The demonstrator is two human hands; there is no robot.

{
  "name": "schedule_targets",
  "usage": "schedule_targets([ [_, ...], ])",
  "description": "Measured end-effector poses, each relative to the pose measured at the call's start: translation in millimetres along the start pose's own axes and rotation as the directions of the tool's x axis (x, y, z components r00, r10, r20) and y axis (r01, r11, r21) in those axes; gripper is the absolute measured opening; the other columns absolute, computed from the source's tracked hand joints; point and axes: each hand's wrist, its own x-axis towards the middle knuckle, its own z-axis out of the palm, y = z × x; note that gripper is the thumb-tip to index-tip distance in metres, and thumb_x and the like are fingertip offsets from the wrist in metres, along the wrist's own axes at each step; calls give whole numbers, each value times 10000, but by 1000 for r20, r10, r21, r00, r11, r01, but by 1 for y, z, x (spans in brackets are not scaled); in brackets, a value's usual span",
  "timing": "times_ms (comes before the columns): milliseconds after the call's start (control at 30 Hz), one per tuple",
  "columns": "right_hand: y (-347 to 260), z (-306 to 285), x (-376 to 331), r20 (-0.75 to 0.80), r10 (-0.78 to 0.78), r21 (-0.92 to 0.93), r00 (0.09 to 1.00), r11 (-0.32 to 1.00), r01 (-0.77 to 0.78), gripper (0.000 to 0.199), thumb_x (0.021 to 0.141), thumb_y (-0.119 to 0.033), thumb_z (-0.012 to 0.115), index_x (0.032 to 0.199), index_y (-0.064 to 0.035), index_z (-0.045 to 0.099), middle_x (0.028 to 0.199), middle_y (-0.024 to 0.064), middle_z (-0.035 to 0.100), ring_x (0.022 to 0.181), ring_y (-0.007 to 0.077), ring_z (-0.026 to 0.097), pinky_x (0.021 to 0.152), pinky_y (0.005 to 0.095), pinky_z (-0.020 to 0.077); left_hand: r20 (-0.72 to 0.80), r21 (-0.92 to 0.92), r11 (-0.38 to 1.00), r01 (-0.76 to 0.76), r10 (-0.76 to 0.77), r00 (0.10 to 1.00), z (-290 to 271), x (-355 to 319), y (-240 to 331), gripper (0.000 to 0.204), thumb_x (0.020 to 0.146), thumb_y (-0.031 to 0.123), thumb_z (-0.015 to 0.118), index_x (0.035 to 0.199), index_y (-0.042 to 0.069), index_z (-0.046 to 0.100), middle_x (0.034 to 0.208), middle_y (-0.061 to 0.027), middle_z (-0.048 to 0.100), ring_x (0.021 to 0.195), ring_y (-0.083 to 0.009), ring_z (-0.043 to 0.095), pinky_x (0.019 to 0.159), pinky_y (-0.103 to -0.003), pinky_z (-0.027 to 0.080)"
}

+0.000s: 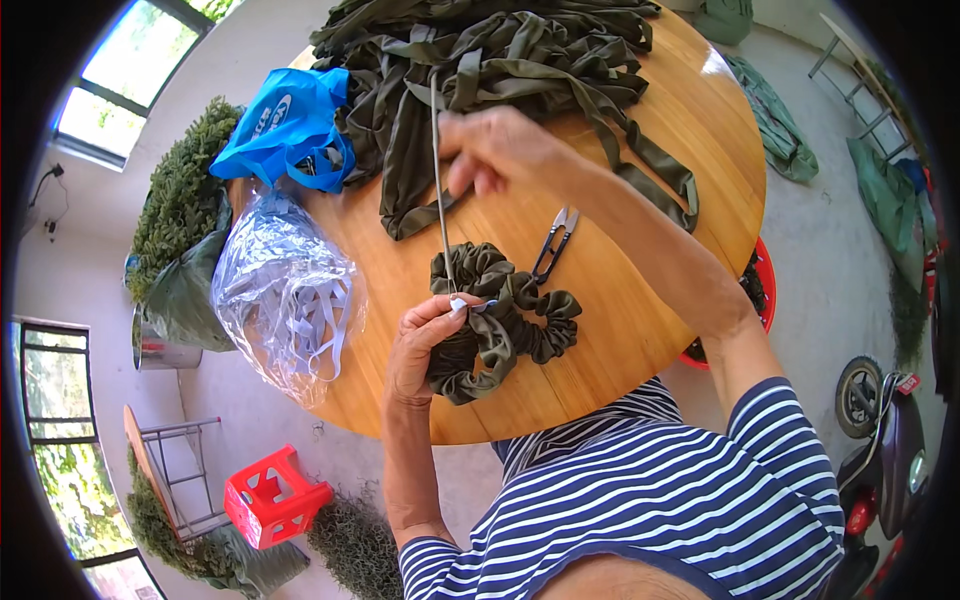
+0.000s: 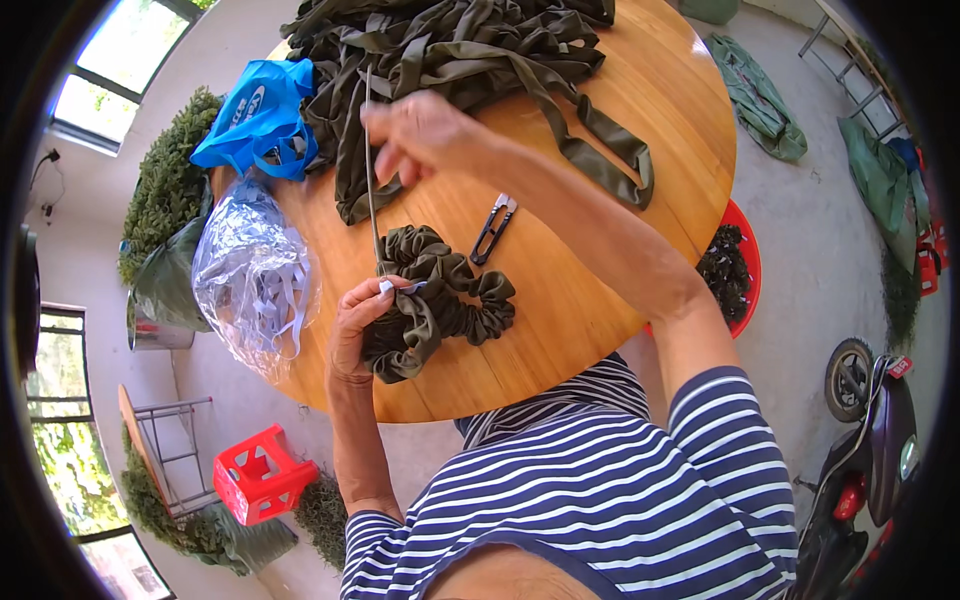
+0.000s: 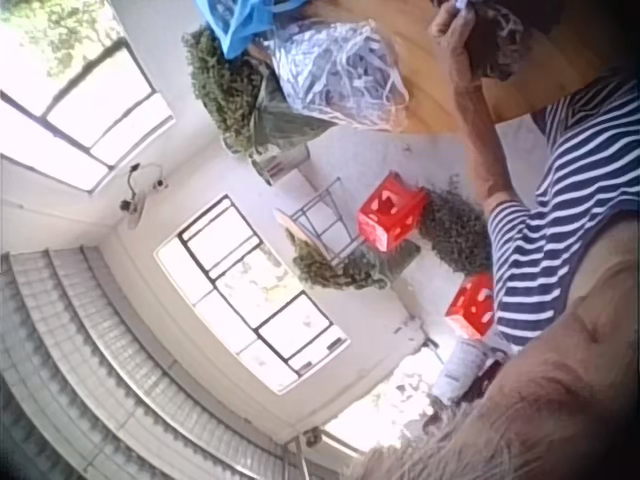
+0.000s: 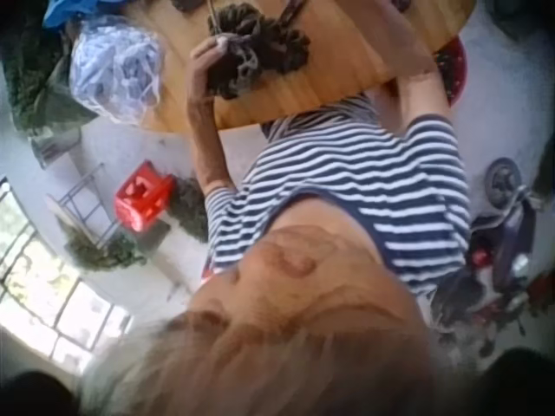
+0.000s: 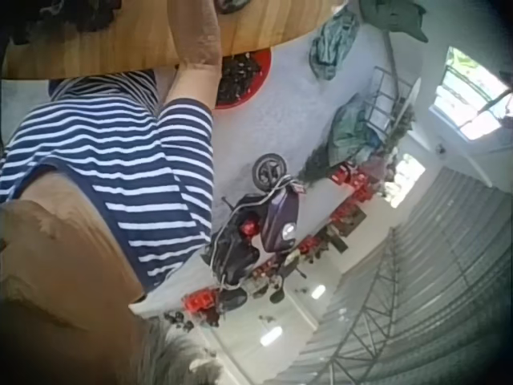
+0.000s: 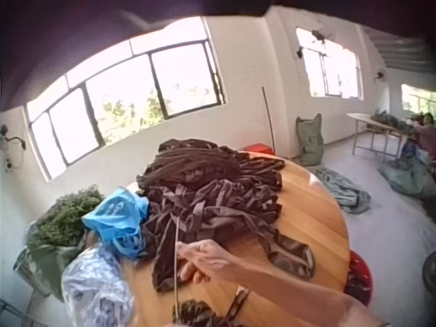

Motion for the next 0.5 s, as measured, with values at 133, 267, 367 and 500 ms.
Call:
schedule_targets([
  [133, 22, 25, -62, 534, -96, -299, 840, 907, 295, 315, 810, -197, 597, 1066, -15, 575, 892, 92, 612, 874, 198, 564, 781, 329, 438, 20, -65, 998, -22, 24, 1000, -10, -1, -2, 169, 833, 82, 576, 969, -9, 619, 848, -56, 635, 733, -103, 605, 654, -211, 499],
  [267, 40, 37, -82, 360, -281, -562, 890, 696, 447, 245, 751, -192, 617, 968, -78, 610, 938, 55, 568, 959, 229, 494, 896, 377, 321, 18, -51, 998, -26, 27, 999, -11, -1, 4, 173, 842, 99, 572, 974, -4, 616, 838, -61, 633, 684, -123, 615, 601, -225, 515],
  [367, 44, 38, -81, 386, -332, -637, 861, 579, 509, 198, 751, -202, 619, 921, -101, 619, 902, 34, 559, 930, 224, 486, 903, 382, 298, -11, 6, 1000, -1, 1, 1000, -12, -4, 8, 172, 826, 106, 591, 949, -9, 626, 835, -62, 627, 618, -124, 589, 559, -221, 496],
  [500, 42, 27, -81, 467, -315, -626, 826, 543, 560, 144, 765, -203, 615, 887, -126, 628, 876, 18, 556, 921, 211, 477, 910, 377, 281, 46, 75, 997, 14, -18, 999, -21, -12, 6, 161, 790, 90, 612, 904, -20, 642, 913, -71, 612, 754, -115, 565, 677, -219, 462],
])
